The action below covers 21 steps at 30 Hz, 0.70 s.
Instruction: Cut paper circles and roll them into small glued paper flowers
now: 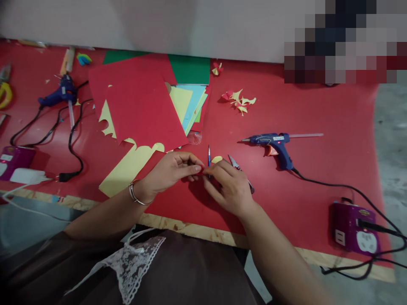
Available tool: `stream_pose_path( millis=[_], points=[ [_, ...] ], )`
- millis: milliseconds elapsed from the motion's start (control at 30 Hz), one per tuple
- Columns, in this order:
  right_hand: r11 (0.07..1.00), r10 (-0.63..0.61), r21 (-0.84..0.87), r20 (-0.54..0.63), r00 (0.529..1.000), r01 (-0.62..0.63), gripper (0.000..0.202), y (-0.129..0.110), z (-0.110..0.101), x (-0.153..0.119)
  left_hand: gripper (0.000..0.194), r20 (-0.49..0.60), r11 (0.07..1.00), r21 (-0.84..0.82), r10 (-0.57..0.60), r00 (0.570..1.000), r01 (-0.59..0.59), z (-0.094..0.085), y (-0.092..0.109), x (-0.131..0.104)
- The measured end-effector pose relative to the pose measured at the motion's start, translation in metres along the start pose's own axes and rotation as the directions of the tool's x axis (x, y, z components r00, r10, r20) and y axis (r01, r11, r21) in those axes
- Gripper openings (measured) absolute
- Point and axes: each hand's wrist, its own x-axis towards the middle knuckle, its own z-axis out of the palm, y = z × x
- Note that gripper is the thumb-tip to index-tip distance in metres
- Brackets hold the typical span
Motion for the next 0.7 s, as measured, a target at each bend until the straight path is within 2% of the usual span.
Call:
stream_pose_path(
  millis=[133, 300, 700],
  points=[
    [0.989, 0.133, 0.074, -0.017, 0.991, -0.132, 0.006, -0.001, 0.0, 0.002, 0.011, 0.02, 0.997, -0.023, 0.074, 0.997, -0.074, 0.0, -0.005, 0.0],
    [0.965, 0.249, 0.083, 0.002, 0.969, -0.248, 0.006, -0.005, -0.001, 0.006, 0.028, 0.006, 0.987, 0.079, 0.141, 0.99, -0.141, 0.003, -0.011, -0.001],
    [0.92, 0.361, 0.161, 0.013, 0.932, -0.359, 0.008, -0.007, 0.0, 0.008, 0.017, -0.07, 0.938, 0.261, 0.256, 0.964, -0.23, 0.007, -0.009, -0.004]
  ],
)
